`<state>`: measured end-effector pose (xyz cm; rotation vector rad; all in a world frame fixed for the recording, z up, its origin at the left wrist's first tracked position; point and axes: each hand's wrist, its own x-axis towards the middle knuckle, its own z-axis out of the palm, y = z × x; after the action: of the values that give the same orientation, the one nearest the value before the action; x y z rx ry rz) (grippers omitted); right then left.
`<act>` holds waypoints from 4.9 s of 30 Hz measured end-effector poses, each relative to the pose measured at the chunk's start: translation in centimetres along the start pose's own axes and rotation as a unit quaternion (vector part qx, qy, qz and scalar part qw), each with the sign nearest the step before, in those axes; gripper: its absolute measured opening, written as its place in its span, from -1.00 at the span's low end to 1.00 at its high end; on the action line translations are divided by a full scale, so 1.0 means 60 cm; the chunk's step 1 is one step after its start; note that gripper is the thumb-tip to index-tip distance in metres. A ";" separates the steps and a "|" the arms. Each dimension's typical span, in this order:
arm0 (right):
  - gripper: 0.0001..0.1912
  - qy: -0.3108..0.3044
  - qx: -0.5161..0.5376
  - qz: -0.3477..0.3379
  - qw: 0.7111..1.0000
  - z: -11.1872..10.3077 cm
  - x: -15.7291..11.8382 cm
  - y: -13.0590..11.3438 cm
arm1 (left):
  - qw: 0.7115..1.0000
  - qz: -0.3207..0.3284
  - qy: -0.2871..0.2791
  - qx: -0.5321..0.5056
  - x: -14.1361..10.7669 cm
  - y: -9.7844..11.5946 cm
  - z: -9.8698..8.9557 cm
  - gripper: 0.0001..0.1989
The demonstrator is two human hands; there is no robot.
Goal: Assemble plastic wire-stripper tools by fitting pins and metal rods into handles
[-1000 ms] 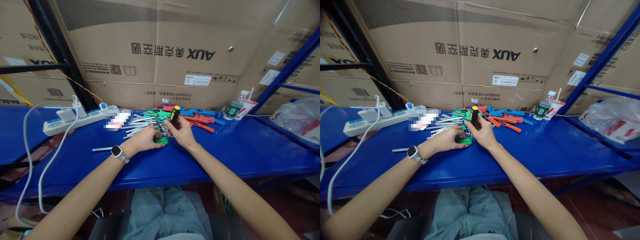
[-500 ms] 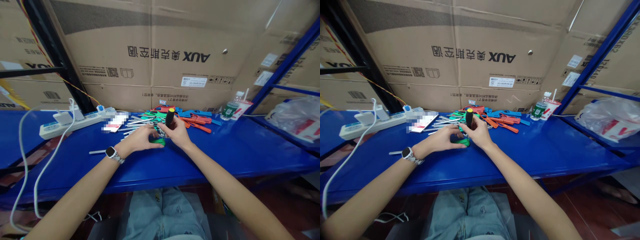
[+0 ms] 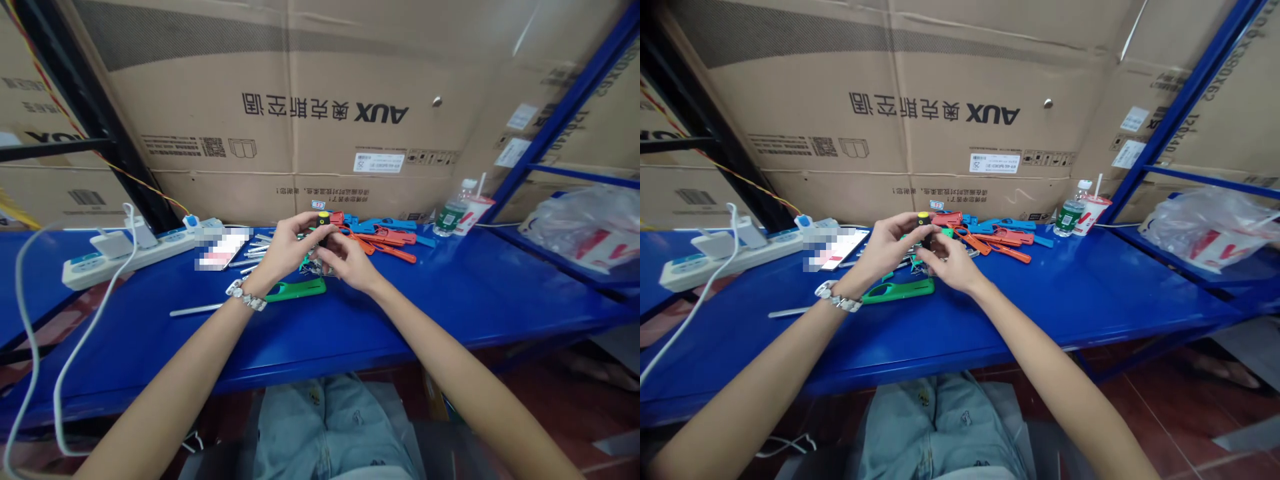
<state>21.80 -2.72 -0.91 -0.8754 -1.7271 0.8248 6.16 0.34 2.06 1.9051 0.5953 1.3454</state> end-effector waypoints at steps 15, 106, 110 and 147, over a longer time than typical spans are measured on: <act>-0.50 0.022 0.038 0.025 0.999 -0.007 -0.001 0.000 | 1.000 0.024 0.005 -0.002 0.005 0.026 0.017 -0.64; -0.48 -0.070 0.086 0.085 0.990 -0.012 -0.006 -0.010 | 0.919 -0.014 -0.200 0.339 -0.119 -0.061 -0.031 -0.73; -0.53 -0.009 0.057 0.070 0.996 -0.005 -0.001 -0.002 | 0.922 -0.018 -0.189 0.338 -0.120 -0.060 -0.026 -0.74; -0.62 0.072 -0.468 0.024 0.881 -0.076 -0.087 -0.021 | 0.781 0.127 -0.262 0.552 -0.104 0.001 -0.049 -0.66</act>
<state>27.19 -7.23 -1.00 -1.5620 -1.9604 -0.1265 1.23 -3.34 -1.10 3.2364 0.9655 0.4548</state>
